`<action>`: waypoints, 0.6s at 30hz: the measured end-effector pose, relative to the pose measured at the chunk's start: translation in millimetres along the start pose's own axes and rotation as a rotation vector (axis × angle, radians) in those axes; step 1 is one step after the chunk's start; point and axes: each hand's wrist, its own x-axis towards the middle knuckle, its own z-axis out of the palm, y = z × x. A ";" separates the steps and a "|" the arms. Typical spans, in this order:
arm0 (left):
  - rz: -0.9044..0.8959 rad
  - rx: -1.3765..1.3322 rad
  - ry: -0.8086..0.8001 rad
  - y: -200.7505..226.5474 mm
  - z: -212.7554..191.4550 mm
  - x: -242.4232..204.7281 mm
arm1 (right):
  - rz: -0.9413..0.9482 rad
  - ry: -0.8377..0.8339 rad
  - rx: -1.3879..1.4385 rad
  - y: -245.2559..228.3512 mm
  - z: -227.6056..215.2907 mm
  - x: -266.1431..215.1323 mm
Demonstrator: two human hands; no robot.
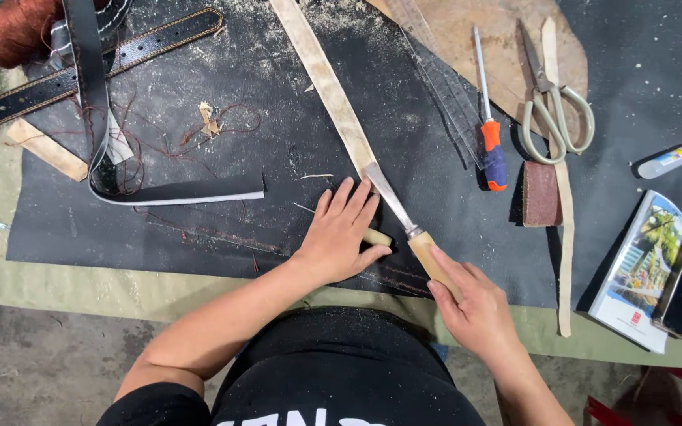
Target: Shaving and tapering the edges of a thin wooden strip using a hand chisel on a workshop table.
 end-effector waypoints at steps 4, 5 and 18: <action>0.013 0.035 -0.008 -3.8 0.9 0.9 | -0.046 0.015 -0.030 -1.0 13.0 21.0; 0.021 0.022 -0.016 -4.2 -0.6 1.3 | -0.024 0.060 0.016 -4.7 14.4 29.7; 0.013 0.019 -0.052 -5.4 -6.6 11.8 | 0.087 0.042 0.000 9.1 5.6 15.1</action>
